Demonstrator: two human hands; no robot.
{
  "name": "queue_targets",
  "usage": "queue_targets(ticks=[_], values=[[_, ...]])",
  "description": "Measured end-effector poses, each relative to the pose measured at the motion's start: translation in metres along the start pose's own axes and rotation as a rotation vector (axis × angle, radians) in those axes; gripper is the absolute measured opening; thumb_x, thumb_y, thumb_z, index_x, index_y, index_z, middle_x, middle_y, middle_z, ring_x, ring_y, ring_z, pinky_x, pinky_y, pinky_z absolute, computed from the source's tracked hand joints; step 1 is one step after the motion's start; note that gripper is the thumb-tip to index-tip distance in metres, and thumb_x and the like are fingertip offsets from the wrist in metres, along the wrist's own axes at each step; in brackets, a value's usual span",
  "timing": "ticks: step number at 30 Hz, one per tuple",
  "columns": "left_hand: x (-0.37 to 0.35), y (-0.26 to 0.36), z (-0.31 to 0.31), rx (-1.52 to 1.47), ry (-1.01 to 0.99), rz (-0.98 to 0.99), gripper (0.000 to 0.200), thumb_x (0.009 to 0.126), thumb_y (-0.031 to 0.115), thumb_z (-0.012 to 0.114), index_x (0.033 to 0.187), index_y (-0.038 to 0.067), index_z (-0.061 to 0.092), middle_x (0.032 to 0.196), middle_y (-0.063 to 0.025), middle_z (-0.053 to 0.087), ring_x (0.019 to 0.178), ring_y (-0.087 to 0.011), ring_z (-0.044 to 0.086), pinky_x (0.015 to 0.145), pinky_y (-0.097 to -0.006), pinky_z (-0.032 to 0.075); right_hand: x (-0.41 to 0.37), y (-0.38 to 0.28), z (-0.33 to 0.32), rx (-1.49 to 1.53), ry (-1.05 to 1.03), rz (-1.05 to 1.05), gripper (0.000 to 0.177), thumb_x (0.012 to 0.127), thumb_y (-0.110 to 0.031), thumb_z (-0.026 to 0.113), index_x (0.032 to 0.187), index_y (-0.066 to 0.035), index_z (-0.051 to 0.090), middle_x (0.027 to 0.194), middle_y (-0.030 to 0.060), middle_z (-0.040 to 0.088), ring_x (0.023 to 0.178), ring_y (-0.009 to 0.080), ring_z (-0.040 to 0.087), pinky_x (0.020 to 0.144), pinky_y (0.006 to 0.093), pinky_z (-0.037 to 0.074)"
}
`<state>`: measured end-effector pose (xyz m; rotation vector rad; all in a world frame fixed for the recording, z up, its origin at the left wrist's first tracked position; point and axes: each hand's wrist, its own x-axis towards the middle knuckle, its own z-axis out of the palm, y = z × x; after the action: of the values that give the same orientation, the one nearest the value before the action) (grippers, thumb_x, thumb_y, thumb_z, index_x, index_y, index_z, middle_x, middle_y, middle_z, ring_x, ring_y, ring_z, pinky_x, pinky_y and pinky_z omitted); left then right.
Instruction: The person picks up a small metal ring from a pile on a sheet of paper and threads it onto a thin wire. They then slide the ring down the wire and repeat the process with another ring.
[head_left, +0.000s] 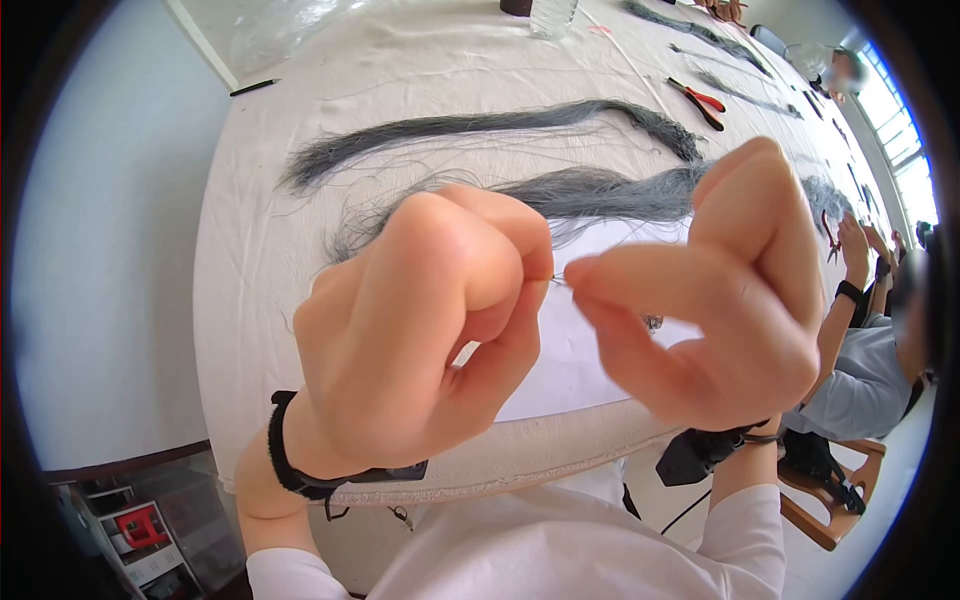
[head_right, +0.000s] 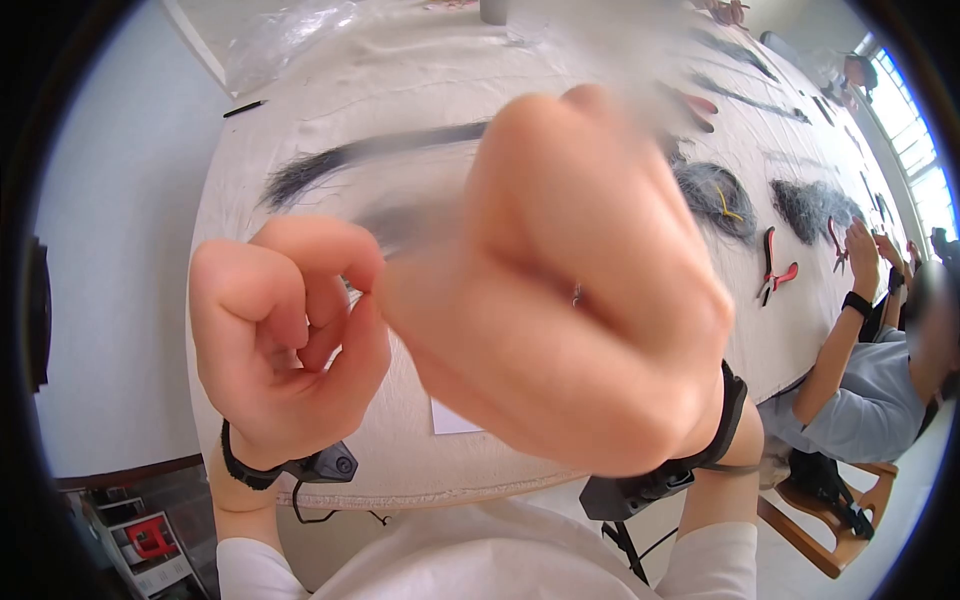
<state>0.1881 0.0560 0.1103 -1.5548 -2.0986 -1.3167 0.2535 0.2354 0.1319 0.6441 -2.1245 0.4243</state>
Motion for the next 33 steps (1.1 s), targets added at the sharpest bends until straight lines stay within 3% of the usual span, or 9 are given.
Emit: queue_targets(ticks=[2, 5, 9, 12, 14, 17, 24, 31, 33], values=[[0.000, 0.000, -0.002, -0.034, -0.016, 0.012, 0.044, 0.075, -0.020, 0.056, 0.088, 0.009, 0.026, 0.090, -0.0180, 0.061, 0.051, -0.0022, 0.028, 0.046, -0.0148, 0.027, 0.002, 0.002, -0.004, -0.011, -0.087, 0.099, 0.034, 0.046, 0.003, 0.074, 0.078, -0.007, 0.071, 0.070, -0.0010, 0.035, 0.061, 0.0149, 0.034, 0.052, 0.0269, 0.024], [-0.001, -0.003, -0.005, -0.133, -0.013, 0.024, 0.043, 0.075, -0.019, 0.055, 0.089, 0.009, 0.026, 0.090, -0.0197, 0.060, 0.053, -0.0032, 0.032, 0.048, -0.0153, 0.030, -0.001, 0.016, 0.000, 0.246, -0.100, 0.192, 0.025, 0.061, 0.007, 0.071, 0.084, -0.002, 0.070, 0.076, 0.0031, 0.051, 0.067, 0.0147, 0.039, 0.059, 0.0255, 0.027], [-0.001, -0.003, -0.009, -0.317, 0.047, -0.015, 0.040, 0.079, -0.016, 0.054, 0.090, 0.009, 0.024, 0.092, -0.0214, 0.058, 0.060, -0.0057, 0.041, 0.053, -0.0168, 0.036, -0.006, 0.021, 0.009, 0.579, -0.120, 0.420, 0.019, 0.065, 0.006, 0.069, 0.084, 0.000, 0.068, 0.075, 0.0036, 0.050, 0.070, 0.0143, 0.041, 0.060, 0.0260, 0.028], [-0.001, -0.003, -0.010, -0.382, 0.108, -0.074, 0.039, 0.081, -0.014, 0.054, 0.090, 0.009, 0.024, 0.092, -0.0200, 0.057, 0.064, -0.0061, 0.044, 0.058, -0.0175, 0.039, -0.006, 0.021, 0.012, 0.633, -0.215, 0.372, 0.018, 0.066, 0.005, 0.068, 0.083, 0.000, 0.068, 0.074, 0.0035, 0.048, 0.070, 0.0139, 0.041, 0.060, 0.0257, 0.027], [0.000, -0.004, -0.009, -0.395, 0.149, -0.097, 0.038, 0.082, -0.012, 0.054, 0.090, 0.009, 0.024, 0.092, -0.0191, 0.057, 0.066, -0.0060, 0.044, 0.059, -0.0174, 0.039, -0.009, 0.016, 0.018, 0.596, -0.159, 0.339, 0.020, 0.061, 0.006, 0.068, 0.080, -0.001, 0.068, 0.072, 0.0030, 0.045, 0.066, 0.0146, 0.038, 0.058, 0.0264, 0.026], [-0.001, -0.004, -0.009, -0.336, 0.212, -0.118, 0.039, 0.082, -0.013, 0.055, 0.091, 0.009, 0.024, 0.093, -0.0178, 0.056, 0.064, -0.0053, 0.043, 0.059, -0.0159, 0.038, -0.008, 0.005, 0.022, 0.354, -0.028, 0.108, 0.030, 0.048, 0.006, 0.069, 0.076, -0.006, 0.070, 0.069, 0.0007, 0.037, 0.058, 0.0161, 0.032, 0.051, 0.0279, 0.022], [-0.004, 0.003, -0.005, -0.104, 0.182, -0.059, 0.045, 0.078, -0.017, 0.059, 0.088, 0.010, 0.025, 0.096, -0.0201, 0.060, 0.055, -0.0033, 0.033, 0.052, -0.0145, 0.032, -0.016, -0.002, 0.022, 0.041, 0.057, -0.092, 0.045, 0.036, -0.001, 0.070, 0.078, -0.012, 0.073, 0.069, -0.0021, 0.028, 0.059, 0.0156, 0.031, 0.050, 0.0281, 0.021], [-0.003, 0.003, -0.001, 0.048, 0.203, 0.004, 0.048, 0.075, -0.018, 0.062, 0.087, 0.011, 0.025, 0.095, -0.0212, 0.062, 0.049, -0.0030, 0.025, 0.047, -0.0142, 0.028, -0.012, -0.002, 0.019, -0.005, 0.096, -0.152, 0.045, 0.033, -0.010, 0.070, 0.077, -0.014, 0.073, 0.069, -0.0023, 0.027, 0.059, 0.0155, 0.030, 0.049, 0.0285, 0.022], [-0.003, 0.004, -0.002, 0.056, 0.196, 0.001, 0.049, 0.075, -0.017, 0.063, 0.087, 0.011, 0.025, 0.095, -0.0215, 0.062, 0.049, -0.0030, 0.025, 0.047, -0.0141, 0.028, -0.007, -0.013, 0.013, -0.081, 0.021, -0.058, 0.045, 0.033, -0.015, 0.068, 0.077, -0.014, 0.074, 0.069, -0.0024, 0.027, 0.059, 0.0158, 0.031, 0.049, 0.0284, 0.022]])
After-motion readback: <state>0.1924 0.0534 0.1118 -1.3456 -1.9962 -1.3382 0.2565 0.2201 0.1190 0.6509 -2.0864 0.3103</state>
